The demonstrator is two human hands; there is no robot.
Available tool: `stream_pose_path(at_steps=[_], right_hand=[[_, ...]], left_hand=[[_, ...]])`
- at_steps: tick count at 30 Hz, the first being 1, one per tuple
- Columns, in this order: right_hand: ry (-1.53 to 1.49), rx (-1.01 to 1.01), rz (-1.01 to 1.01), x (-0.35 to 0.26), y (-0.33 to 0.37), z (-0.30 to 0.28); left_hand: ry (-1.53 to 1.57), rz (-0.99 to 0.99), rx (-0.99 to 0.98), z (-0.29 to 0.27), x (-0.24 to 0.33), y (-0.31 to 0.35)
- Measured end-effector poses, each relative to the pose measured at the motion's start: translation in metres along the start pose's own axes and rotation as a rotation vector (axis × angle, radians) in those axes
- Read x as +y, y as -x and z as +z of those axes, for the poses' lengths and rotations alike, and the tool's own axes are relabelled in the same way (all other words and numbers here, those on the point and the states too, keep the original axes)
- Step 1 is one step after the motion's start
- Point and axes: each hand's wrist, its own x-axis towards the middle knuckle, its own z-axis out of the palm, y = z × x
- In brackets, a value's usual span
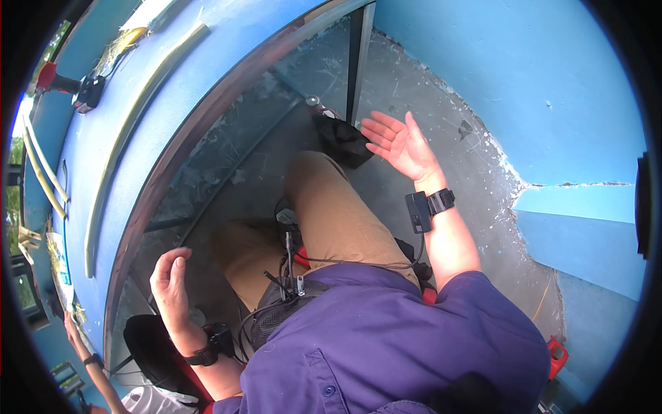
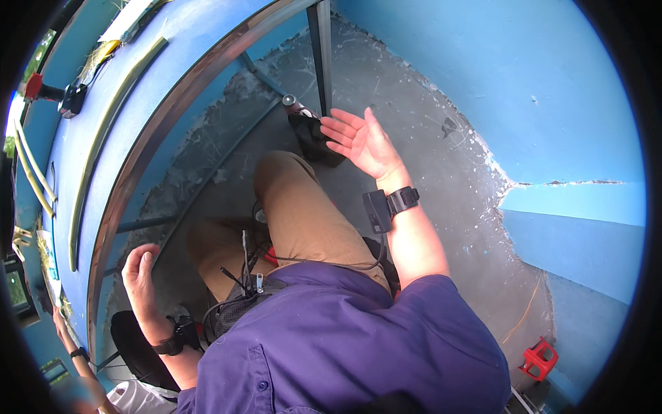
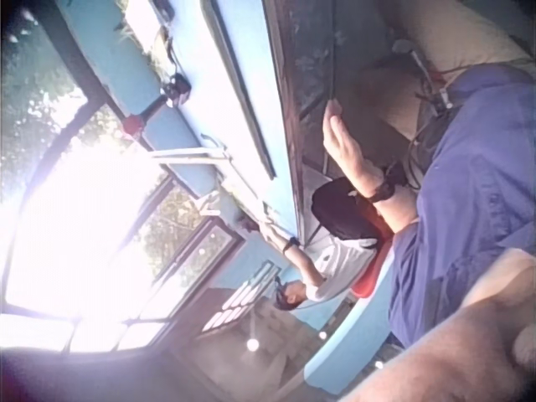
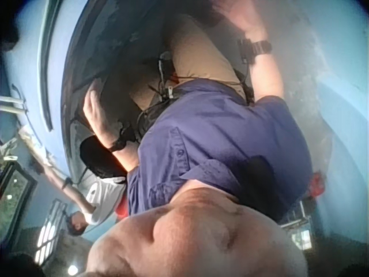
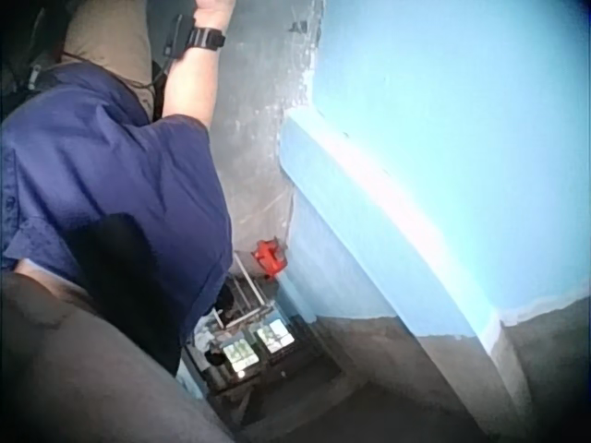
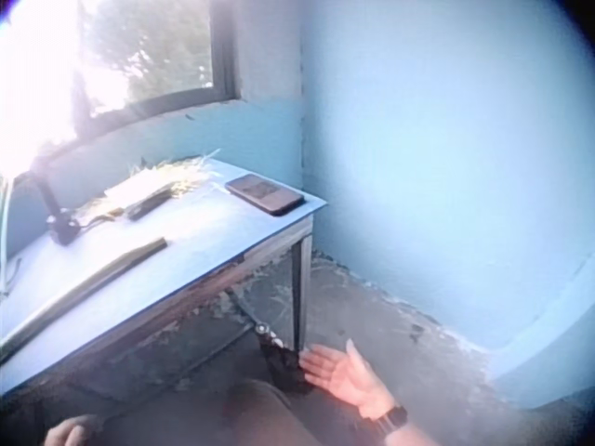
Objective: Wiping a bamboo pole with a paper towel and then retrieving tape from a bag.
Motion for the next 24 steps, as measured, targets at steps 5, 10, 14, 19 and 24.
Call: stream_pose_path(at_steps=[5,10,14,19,24], right_hand=[[0.123,0.126,-0.079,-0.005,0.007,-0.04],[0.407,0.325,-0.087,-0.031,0.045,-0.057],[0.785,0.576,0.103,-0.031,0.1,-0.106],[1.324,0.714,0.373,0.025,0.177,-0.199],[1.227,0.683,0.727,0.054,0.194,-0.189]], left_hand=[[-0.071,0.021,0.044,-0.013,0.0,0.0],[-0.02,-0.009,0.206,-0.02,-0.006,-0.004],[-0.197,-0.015,0.101,-0.024,-0.01,-0.018],[-0.32,-0.021,-0.167,-0.019,-0.019,-0.037],[-0.417,-0.102,-0.365,-0.003,-0.002,-0.046]])
